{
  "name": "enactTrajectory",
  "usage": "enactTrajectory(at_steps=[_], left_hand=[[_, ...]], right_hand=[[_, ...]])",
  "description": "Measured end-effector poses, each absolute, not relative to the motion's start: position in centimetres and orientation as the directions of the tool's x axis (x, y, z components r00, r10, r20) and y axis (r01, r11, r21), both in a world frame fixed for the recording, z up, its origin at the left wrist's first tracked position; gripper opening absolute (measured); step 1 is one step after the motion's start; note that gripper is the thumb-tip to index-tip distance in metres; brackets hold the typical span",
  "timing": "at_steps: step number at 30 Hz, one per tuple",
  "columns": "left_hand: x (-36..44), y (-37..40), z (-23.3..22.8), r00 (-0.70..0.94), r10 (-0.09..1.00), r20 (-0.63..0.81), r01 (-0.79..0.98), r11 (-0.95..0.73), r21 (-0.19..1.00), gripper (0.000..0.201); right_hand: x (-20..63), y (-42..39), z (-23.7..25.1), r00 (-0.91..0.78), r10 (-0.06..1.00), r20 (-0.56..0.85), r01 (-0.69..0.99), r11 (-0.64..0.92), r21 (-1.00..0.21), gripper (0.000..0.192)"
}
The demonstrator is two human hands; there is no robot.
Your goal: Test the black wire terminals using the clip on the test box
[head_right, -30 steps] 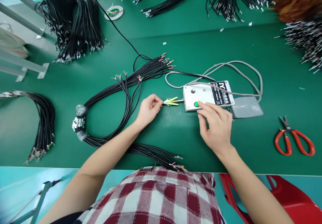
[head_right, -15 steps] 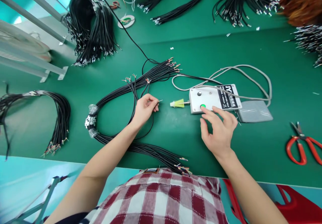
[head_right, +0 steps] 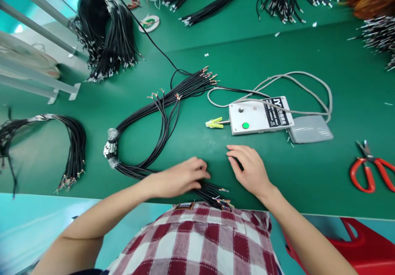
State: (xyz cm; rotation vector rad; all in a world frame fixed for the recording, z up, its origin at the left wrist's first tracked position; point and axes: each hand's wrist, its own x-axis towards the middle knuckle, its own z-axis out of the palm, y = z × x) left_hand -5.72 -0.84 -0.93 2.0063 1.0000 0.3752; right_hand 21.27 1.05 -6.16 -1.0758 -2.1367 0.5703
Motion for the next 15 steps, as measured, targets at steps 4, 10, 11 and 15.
enactTrajectory(at_steps=[4,10,11,15], left_hand=[[-3.1,-2.9,-1.5,0.667,0.689,-0.284,0.548,-0.196,0.813,0.013],[-3.5,-0.9,-1.3,0.363,0.881,-0.302,0.294,0.199,0.935,0.007],[-3.0,-0.7,-1.2,0.343,0.902,-0.262,0.270,0.172,0.947,0.008],[-1.0,-0.3,-0.6,0.312,0.932,-0.185,0.191,0.129,0.973,0.014]], right_hand=[[21.0,0.7,-5.8,-0.453,0.838,0.304,0.487,0.518,-0.703,0.015],[20.1,0.6,-4.4,-0.374,0.927,-0.037,0.212,0.047,-0.976,0.013],[19.9,0.7,-4.1,-0.367,0.926,-0.092,0.140,-0.043,-0.989,0.014],[19.0,1.5,-2.9,-0.328,0.926,-0.188,-0.033,-0.210,-0.977,0.018]])
